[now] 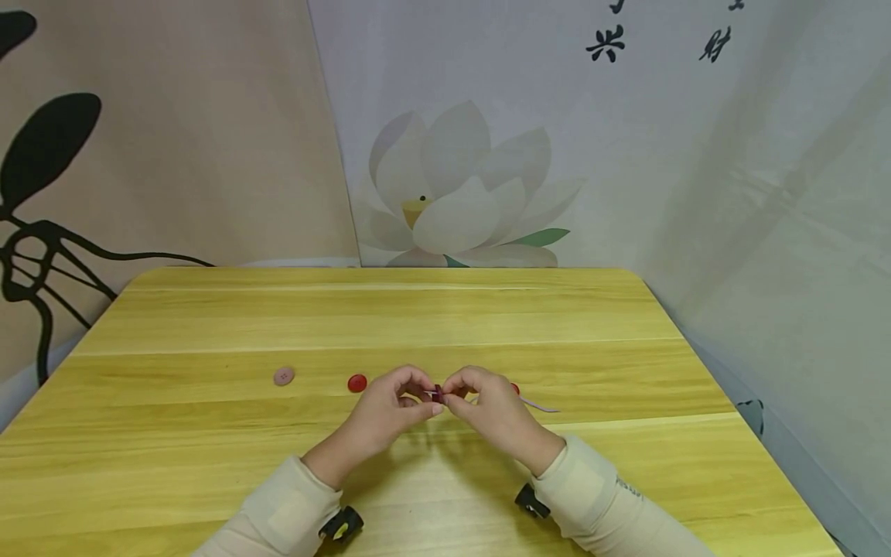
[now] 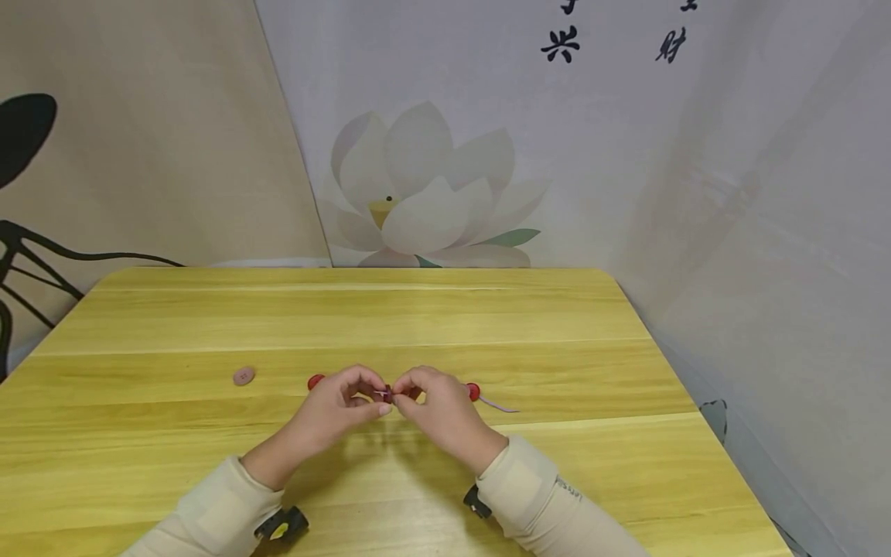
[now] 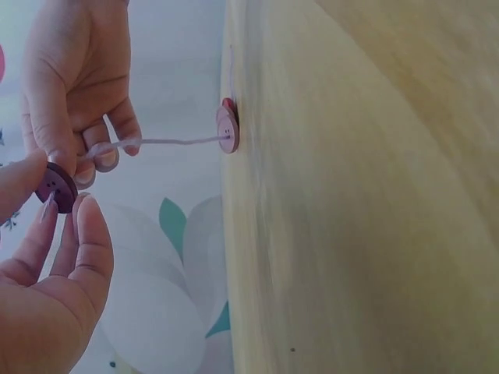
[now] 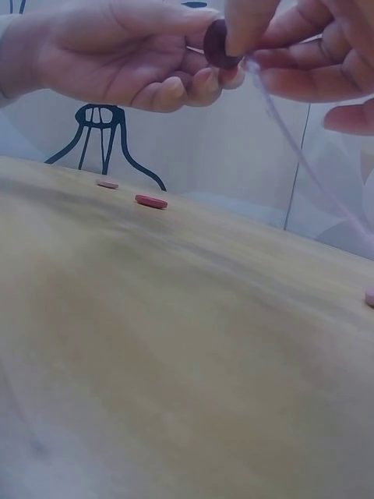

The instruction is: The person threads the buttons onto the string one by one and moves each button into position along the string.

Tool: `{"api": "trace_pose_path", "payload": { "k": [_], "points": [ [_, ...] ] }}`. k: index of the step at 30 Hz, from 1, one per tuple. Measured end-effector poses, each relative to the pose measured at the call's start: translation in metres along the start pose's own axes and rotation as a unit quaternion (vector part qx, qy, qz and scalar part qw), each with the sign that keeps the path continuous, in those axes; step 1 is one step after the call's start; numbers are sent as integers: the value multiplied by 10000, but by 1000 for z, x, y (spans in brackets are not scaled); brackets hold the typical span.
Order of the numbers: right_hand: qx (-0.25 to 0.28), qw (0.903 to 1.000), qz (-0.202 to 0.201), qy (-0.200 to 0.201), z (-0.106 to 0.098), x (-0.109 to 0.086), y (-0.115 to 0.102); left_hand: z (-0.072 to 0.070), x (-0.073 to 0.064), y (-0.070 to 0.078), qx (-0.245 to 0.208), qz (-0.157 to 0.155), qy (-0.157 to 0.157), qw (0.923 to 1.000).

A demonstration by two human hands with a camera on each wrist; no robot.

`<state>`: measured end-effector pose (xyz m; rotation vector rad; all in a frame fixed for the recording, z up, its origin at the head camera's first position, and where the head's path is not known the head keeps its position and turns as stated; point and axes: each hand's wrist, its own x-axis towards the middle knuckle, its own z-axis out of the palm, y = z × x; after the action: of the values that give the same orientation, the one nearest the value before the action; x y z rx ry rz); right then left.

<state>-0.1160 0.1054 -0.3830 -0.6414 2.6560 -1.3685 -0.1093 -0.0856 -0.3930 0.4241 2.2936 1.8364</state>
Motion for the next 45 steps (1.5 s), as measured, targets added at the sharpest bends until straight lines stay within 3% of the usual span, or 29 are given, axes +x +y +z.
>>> {"api": "trace_pose_path", "payload": {
  "k": [9, 22, 45],
  "points": [
    [-48, 10000, -48, 15, 0, 0, 1, 3, 1, -1, 241, 144, 60, 9996],
    [58, 10000, -58, 21, -1, -1, -1, 3, 1, -1, 213, 278, 30, 9994],
    [203, 9998, -25, -10, 0, -1, 2, 7, 5, 1, 256, 6, 435, 9987]
  ]
}}
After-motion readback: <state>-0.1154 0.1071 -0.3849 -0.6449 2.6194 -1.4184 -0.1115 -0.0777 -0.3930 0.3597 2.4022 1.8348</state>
